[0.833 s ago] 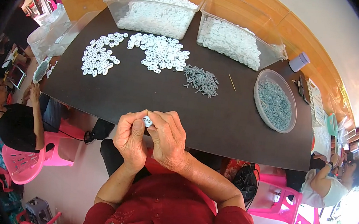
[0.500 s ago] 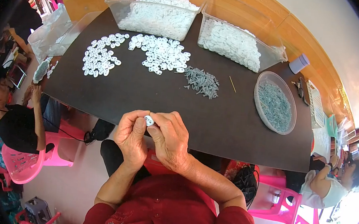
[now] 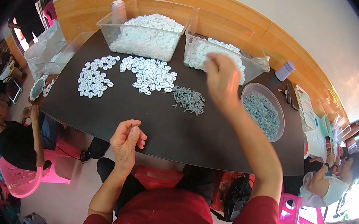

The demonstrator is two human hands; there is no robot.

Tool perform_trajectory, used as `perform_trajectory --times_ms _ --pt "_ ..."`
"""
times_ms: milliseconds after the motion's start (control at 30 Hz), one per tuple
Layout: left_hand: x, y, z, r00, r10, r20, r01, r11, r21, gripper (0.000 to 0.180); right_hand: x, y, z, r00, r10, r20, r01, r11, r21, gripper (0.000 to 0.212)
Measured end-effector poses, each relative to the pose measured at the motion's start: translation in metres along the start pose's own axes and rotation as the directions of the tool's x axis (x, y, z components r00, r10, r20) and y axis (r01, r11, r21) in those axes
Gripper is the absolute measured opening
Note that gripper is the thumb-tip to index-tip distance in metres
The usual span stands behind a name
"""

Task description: Manually assembling small white and grey plastic components into pairs at a workshop table.

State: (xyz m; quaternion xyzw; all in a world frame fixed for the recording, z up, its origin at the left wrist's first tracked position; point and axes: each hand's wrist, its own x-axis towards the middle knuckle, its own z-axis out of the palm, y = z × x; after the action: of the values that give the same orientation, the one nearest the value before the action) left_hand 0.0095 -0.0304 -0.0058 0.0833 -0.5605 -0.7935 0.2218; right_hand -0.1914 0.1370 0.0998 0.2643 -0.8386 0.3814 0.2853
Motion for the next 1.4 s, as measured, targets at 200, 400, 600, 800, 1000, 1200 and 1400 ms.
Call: perform_trajectory --times_ms 200,400,600,800,1000,1200,1400 --pt "0.008 -0.003 0.000 0.996 -0.050 0.072 0.054 0.997 -0.058 0.020 0.074 0.061 -0.004 0.978 -0.194 -0.079 0.145 0.897 -0.419 0.019" --pt "0.007 -0.004 0.000 0.999 -0.039 -0.013 0.038 0.999 -0.022 0.020 0.000 0.016 0.055 0.827 -0.549 0.123 0.560 0.823 -0.098 0.019" --pt "0.007 -0.003 0.002 0.999 -0.039 -0.004 0.039 0.999 -0.027 0.020 -0.045 0.016 0.088 0.812 -0.462 0.357 0.500 0.866 -0.017 0.009" --pt "0.006 0.000 -0.003 0.998 -0.060 0.019 0.061 0.996 -0.063 0.020 -0.048 0.017 0.100 0.781 -0.455 0.427 0.534 0.842 -0.079 0.008" --pt "0.037 0.020 -0.008 0.997 0.017 0.079 -0.043 0.942 0.334 0.014 -0.047 0.016 0.103 0.753 -0.503 0.425 0.582 0.810 -0.073 0.008" --pt "0.110 0.007 -0.013 0.739 0.475 0.478 -0.596 0.129 0.793 0.022 -0.051 0.008 0.098 0.711 -0.558 0.428 0.649 0.755 -0.094 0.011" --pt "0.121 -0.006 -0.017 0.717 0.339 0.609 -0.622 -0.082 0.778 0.034 -0.054 0.009 0.091 0.702 -0.572 0.424 0.667 0.737 -0.111 0.012"
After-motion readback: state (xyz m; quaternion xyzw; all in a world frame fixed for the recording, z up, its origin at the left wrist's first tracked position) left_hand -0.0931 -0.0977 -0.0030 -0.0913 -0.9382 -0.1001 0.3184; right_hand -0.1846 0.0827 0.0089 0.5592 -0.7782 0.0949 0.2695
